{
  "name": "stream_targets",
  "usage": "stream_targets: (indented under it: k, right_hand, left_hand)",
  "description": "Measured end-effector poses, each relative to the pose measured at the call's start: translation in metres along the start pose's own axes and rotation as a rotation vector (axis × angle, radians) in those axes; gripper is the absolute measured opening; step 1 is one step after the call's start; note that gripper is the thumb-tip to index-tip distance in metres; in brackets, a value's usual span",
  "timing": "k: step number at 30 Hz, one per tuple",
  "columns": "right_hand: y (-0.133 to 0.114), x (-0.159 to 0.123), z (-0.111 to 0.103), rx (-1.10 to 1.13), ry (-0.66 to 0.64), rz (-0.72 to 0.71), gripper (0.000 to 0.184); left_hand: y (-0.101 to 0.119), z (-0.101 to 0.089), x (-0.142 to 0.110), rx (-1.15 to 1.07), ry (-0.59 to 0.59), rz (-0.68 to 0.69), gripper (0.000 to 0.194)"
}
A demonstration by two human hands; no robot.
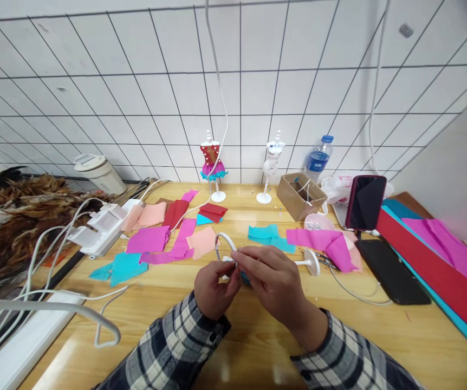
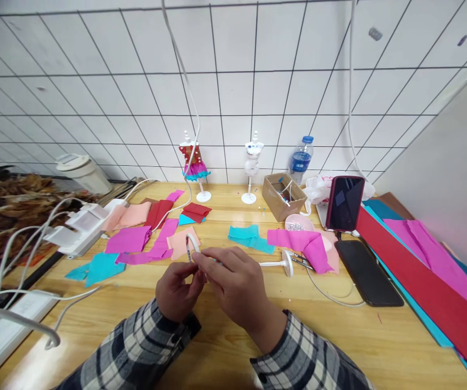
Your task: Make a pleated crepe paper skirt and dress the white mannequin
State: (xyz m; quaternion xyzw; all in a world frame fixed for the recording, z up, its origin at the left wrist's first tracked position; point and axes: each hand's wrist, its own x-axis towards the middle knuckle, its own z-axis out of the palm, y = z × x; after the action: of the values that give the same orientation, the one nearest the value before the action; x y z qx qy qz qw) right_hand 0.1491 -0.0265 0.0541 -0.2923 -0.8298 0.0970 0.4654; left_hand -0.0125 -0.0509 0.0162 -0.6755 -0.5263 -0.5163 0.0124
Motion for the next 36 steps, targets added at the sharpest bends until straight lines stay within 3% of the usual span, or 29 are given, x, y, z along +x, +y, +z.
stream_targets:
  k: [5,11,13,18,24,27,29,30,32,34,36]
  right_hand:
    - [0.003,-0.004,0.001,-0.033,0.056,0.010,0.021]
    - [0.003,0.003,-0.008,-0.043,0.023,0.105,0.017]
    - [0.003,0.004,-0.009,-0.069,-0.006,0.142,0.016]
    - [0.002,0.003,-0.006,-0.084,0.002,0.160,0.018]
    - [-0.003,0.001,-0.005,-0.131,0.058,0.034,0.020]
    - [-0.002,0.004,-0.014,-0.114,0.149,0.048,0.019]
    - [0.000,0.009,-0.023,-0.054,0.186,0.142,0.015]
    - [0.002,0.012,-0.027,0.005,0.166,0.212,0.013]
    - [0.005,0.019,-0.033,0.168,0.082,0.401,0.011]
    - [0.009,0.023,-0.036,0.357,-0.017,0.623,0.012]
    - [0.011,0.024,-0.035,0.510,-0.083,0.814,0.017]
  left_hand:
    - [-0.002,0.001,0.000,-0.055,0.019,-0.016,0.009]
    - [0.001,-0.003,0.012,-0.080,-0.184,0.016,0.020]
    - [0.001,-0.004,0.016,-0.067,-0.199,0.014,0.019]
    - [0.004,-0.004,0.019,-0.159,-0.141,-0.101,0.011]
    - [0.001,0.002,0.011,-0.307,-0.079,-0.181,0.009]
    - [-0.020,-0.003,0.018,-0.285,0.077,-0.329,0.013]
    - [-0.042,-0.013,0.028,-0.207,0.238,-0.427,0.018]
    - [-0.054,-0.020,0.034,-0.151,0.255,-0.425,0.021]
    - [-0.078,-0.033,0.042,0.094,0.105,-0.364,0.027]
    - [-0.100,-0.041,0.045,0.391,-0.214,-0.274,0.032]
    - [-0.116,-0.043,0.043,0.472,-0.362,-0.251,0.031]
